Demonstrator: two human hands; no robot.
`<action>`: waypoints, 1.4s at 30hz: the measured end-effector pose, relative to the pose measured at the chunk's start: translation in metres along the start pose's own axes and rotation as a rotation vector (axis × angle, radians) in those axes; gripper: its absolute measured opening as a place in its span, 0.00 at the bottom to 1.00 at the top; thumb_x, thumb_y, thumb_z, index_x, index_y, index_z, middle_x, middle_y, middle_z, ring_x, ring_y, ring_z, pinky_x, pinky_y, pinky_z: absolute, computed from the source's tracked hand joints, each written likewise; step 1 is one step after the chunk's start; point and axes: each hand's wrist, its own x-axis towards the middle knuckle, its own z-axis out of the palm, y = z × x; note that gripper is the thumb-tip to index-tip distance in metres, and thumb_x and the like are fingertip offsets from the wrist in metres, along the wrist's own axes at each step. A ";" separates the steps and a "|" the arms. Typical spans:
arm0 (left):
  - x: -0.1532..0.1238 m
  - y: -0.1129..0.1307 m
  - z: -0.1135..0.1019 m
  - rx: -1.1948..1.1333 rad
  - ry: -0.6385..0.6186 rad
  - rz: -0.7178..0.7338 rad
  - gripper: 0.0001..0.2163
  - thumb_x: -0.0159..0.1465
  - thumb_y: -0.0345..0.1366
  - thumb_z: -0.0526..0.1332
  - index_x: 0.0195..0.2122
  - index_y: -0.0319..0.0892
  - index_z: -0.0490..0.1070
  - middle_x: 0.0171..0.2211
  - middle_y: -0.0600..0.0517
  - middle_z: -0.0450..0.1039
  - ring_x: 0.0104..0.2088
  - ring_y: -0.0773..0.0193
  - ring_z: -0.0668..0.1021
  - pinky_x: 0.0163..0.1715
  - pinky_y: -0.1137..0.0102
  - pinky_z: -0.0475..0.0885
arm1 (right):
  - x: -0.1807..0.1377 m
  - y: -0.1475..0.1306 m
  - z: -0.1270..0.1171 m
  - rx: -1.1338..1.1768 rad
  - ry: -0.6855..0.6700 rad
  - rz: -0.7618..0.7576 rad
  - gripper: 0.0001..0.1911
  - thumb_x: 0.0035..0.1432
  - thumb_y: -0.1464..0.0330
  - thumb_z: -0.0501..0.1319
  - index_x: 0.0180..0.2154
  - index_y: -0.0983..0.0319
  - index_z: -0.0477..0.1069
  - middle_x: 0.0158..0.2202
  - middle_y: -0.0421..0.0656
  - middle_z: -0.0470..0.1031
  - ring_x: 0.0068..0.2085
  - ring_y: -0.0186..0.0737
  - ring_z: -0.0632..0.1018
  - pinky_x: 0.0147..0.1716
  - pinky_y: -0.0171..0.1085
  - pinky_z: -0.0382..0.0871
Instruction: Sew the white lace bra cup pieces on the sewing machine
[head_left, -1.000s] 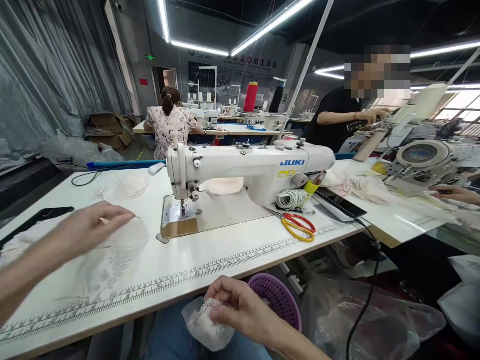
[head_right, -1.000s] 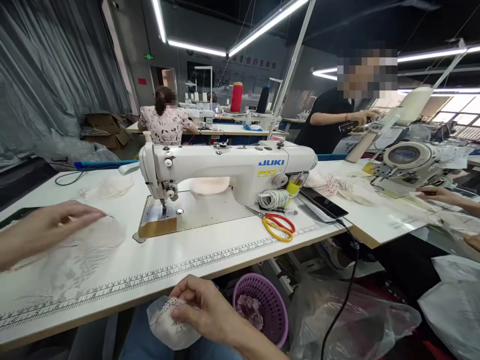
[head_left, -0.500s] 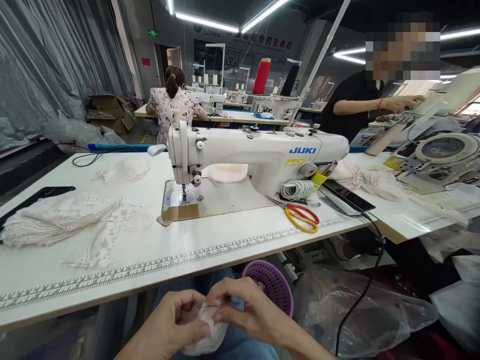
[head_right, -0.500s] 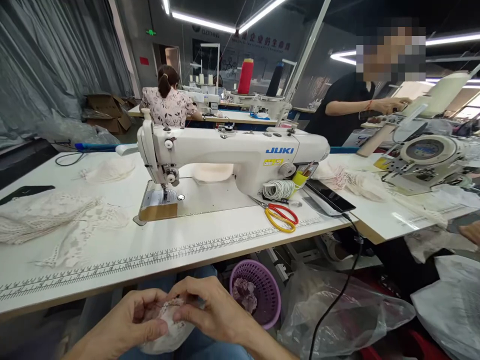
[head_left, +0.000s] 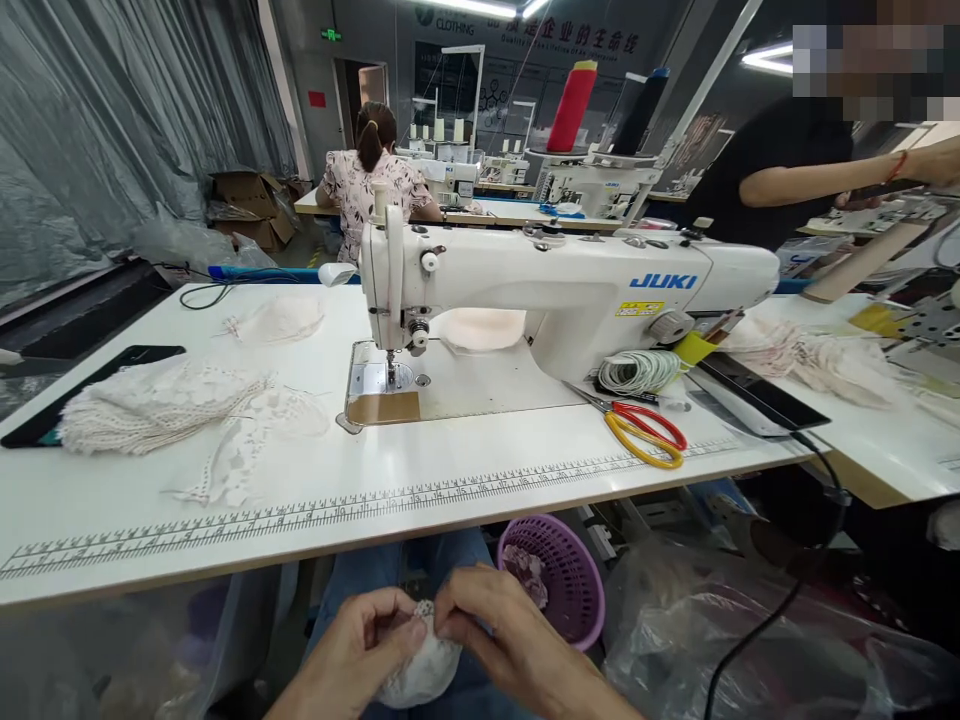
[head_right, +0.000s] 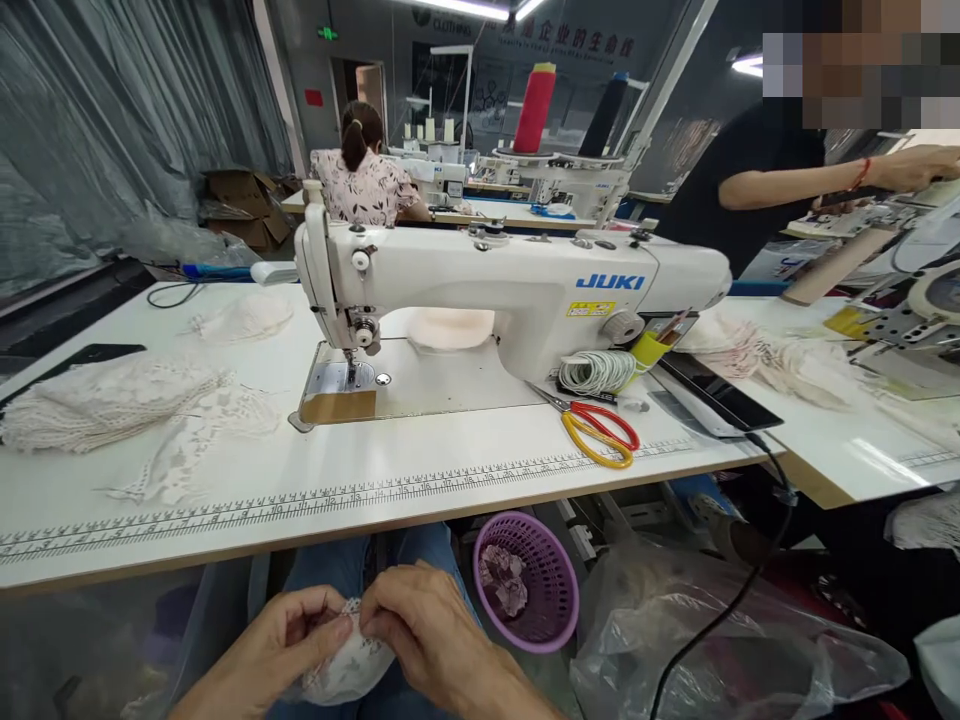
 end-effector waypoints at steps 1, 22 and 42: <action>0.001 0.000 0.000 0.015 0.009 0.003 0.24 0.50 0.59 0.64 0.27 0.40 0.66 0.21 0.57 0.58 0.22 0.69 0.59 0.24 0.73 0.53 | -0.002 0.002 -0.001 -0.011 -0.033 -0.020 0.07 0.63 0.73 0.53 0.34 0.60 0.68 0.32 0.39 0.71 0.36 0.35 0.71 0.39 0.33 0.60; 0.005 -0.012 0.003 0.498 0.159 0.121 0.14 0.57 0.42 0.55 0.18 0.42 0.55 0.19 0.58 0.48 0.23 0.68 0.56 0.22 0.72 0.50 | 0.012 -0.009 0.015 0.061 0.109 0.119 0.03 0.55 0.74 0.59 0.31 0.61 0.67 0.31 0.39 0.67 0.32 0.33 0.69 0.30 0.31 0.59; 0.003 -0.011 0.004 0.329 0.099 -0.009 0.16 0.52 0.48 0.59 0.21 0.38 0.66 0.19 0.56 0.57 0.22 0.67 0.59 0.23 0.72 0.52 | 0.004 0.011 0.020 0.574 0.069 0.113 0.11 0.64 0.62 0.52 0.33 0.62 0.60 0.31 0.40 0.64 0.30 0.32 0.64 0.29 0.32 0.58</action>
